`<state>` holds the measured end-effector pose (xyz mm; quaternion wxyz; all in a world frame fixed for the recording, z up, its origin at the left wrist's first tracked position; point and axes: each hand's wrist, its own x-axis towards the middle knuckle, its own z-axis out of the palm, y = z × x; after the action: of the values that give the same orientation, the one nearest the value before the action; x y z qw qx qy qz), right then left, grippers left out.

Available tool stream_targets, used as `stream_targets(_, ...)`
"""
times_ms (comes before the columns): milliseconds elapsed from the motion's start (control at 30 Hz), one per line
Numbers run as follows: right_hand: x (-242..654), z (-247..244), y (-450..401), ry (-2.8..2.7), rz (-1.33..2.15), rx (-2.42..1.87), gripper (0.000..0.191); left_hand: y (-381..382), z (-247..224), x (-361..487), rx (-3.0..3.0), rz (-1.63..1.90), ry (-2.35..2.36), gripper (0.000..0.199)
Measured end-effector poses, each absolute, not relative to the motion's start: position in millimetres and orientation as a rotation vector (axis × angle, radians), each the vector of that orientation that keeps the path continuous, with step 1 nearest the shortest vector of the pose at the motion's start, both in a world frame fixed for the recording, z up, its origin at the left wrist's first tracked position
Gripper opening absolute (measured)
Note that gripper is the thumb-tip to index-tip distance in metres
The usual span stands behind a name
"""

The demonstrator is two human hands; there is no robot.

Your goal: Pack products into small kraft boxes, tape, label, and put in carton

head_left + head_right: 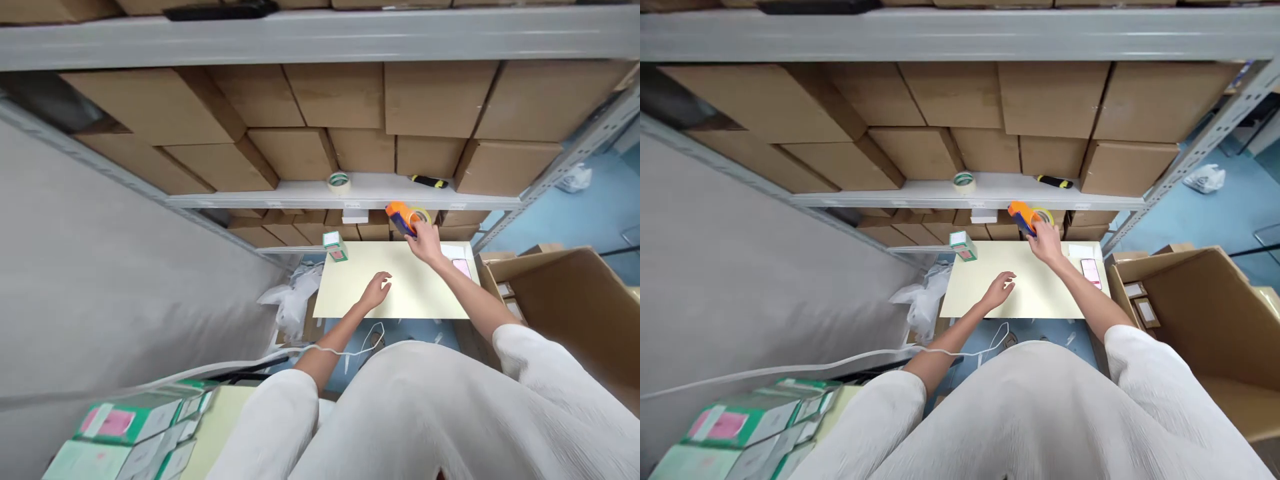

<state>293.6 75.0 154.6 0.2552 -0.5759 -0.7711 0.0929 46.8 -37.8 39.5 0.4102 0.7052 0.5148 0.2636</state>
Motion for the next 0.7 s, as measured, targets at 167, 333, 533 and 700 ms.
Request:
stream_targets(167,343,66,-10,-1.777,0.487,-2.029,0.027,-32,24,68,1.801,0.57,1.187,0.027)
stream_targets(333,376,-4,-70,-1.586,0.543,-2.267,0.02,-35,13,86,1.801,0.502,1.143,0.026)
stream_targets(533,383,-39,-96,-1.42,0.629,-2.335,0.023,-45,13,96,1.824,0.435,1.115,0.026)
stream_targets(700,385,-50,-91,-1.308,0.66,-2.223,0.034,-46,22,92,1.848,0.437,1.128,0.026)
